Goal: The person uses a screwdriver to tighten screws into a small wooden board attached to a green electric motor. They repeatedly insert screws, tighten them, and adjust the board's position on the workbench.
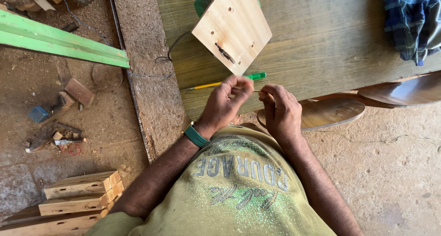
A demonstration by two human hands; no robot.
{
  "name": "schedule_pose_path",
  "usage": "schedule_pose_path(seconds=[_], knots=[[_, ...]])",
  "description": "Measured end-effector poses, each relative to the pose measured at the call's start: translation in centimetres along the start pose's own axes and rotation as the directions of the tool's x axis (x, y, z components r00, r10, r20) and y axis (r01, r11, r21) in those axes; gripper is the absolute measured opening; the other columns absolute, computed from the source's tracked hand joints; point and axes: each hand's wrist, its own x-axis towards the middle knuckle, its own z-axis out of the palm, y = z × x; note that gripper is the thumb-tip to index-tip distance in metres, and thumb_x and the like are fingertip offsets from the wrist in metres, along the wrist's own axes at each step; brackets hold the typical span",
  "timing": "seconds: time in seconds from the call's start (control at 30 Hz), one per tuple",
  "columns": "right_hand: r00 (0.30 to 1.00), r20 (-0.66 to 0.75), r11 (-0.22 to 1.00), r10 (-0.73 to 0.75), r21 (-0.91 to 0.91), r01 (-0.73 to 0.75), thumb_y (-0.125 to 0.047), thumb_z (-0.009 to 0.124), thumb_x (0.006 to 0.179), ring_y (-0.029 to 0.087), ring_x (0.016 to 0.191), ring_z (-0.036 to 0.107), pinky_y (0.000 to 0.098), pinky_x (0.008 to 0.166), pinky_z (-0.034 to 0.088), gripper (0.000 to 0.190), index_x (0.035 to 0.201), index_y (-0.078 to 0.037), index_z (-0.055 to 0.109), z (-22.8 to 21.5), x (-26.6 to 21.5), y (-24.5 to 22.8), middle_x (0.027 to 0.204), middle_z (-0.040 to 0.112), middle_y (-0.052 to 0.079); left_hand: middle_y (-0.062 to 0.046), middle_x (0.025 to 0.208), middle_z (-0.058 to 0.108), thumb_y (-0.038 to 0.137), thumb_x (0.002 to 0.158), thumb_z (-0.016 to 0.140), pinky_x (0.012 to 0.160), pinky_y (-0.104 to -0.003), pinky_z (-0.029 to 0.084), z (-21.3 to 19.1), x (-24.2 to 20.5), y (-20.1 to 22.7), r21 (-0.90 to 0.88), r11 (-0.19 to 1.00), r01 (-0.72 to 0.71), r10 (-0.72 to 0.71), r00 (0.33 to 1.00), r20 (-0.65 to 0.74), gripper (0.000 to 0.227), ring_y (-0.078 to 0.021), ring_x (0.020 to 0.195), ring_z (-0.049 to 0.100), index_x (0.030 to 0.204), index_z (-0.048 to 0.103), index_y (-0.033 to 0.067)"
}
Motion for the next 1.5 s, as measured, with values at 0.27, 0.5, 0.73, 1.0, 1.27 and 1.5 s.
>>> schedule_pose_path(seconds=[0.27, 0.5, 0.73, 1.0, 1.27, 1.5], knots=[[1.0, 0.006, 1.0, 0.022, 0.002, -0.022, -0.006, 0.067, 0.103, 0.023, 0.087, 0.075, 0.0376, 0.075, 0.058, 0.008, 0.11, -0.007, 0.063, 0.0, 0.1, -0.4, 0.093, 0.073, 0.007, -0.009, 0.126, 0.064, 0.038, 0.103, 0.06, 0.09, -0.033, 0.064, -0.3, -0.2, -0.2, 0.086, 0.996, 0.007, -0.007, 1.0, -0.001, 0.033, -0.016, 0.109, 0.07, 0.114, 0.071, 0.0085], [1.0, 0.006, 0.999, 0.019, -0.026, -0.019, -0.007, 0.068, 0.102, 0.026, 0.089, 0.074, 0.0397, 0.077, 0.058, 0.01, 0.111, -0.007, 0.064, -0.1, 0.4, -0.9, 0.097, 0.073, 0.009, -0.006, 0.137, 0.056, 0.034, 0.097, 0.066, 0.076, -0.03, 0.067, -0.3, -0.5, -1.8, -0.052, 0.998, -0.022, 0.02, 0.999, -0.047, 0.05, -0.0142, 0.108, 0.068, 0.141, 0.058, 0.0117], [0.998, 0.009, 0.996, 0.063, 0.064, -0.063, -0.011, 0.065, 0.106, 0.018, 0.09, 0.076, 0.0344, 0.078, 0.061, 0.006, 0.111, -0.007, 0.063, 1.5, 0.1, 0.8, 0.098, 0.075, 0.007, -0.005, 0.132, 0.06, 0.005, 0.098, 0.065, 0.08, -0.023, 0.062, -0.3, -0.9, 0.2, 0.107, 0.993, -0.044, 0.046, 0.999, -0.013, 0.033, -0.0131, 0.106, 0.065, 0.129, 0.065, 0.0174], [0.764, -0.001, 0.756, 0.646, -0.142, -0.639, -0.038, 0.064, 0.105, 0.027, 0.087, 0.073, 0.0435, 0.079, 0.055, 0.026, 0.111, -0.013, 0.069, 7.6, 2.3, 11.8, 0.097, 0.077, 0.009, -0.005, 0.132, 0.062, -0.005, 0.096, 0.05, 0.08, -0.025, 0.057, -3.3, -1.6, 3.2, 0.112, 0.991, 0.066, -0.046, 0.984, -0.172, 0.041, -0.0121, 0.103, 0.069, 0.131, 0.062, 0.0119], [0.757, -0.123, 0.732, 0.642, -0.194, -0.653, -0.039, 0.072, 0.098, 0.032, 0.094, 0.071, 0.0469, 0.081, 0.054, 0.035, 0.117, -0.011, 0.063, 10.6, 1.9, 18.0, 0.101, 0.074, 0.011, -0.005, 0.119, 0.073, 0.012, 0.102, 0.063, 0.07, -0.026, 0.054, -6.4, -0.5, 7.2, 0.168, 0.985, 0.05, -0.03, 0.992, -0.123, 0.017, -0.0105, 0.08, 0.061, 0.115, 0.071, 0.0059], [0.986, 0.093, 0.932, 0.135, -0.351, -0.094, -0.02, 0.075, 0.087, 0.038, 0.127, 0.054, 0.0518, 0.104, 0.044, 0.05, 0.135, -0.011, 0.063, 13.2, -2.4, 13.5, 0.138, 0.06, 0.018, -0.007, 0.119, 0.073, 0.015, 0.107, 0.058, 0.073, -0.029, 0.054, -8.0, -4.9, 16.2, -0.136, 0.934, -0.33, 0.356, 0.889, 0.286, 0.017, -0.0157, 0.083, 0.062, 0.114, 0.069, 0.0038]])
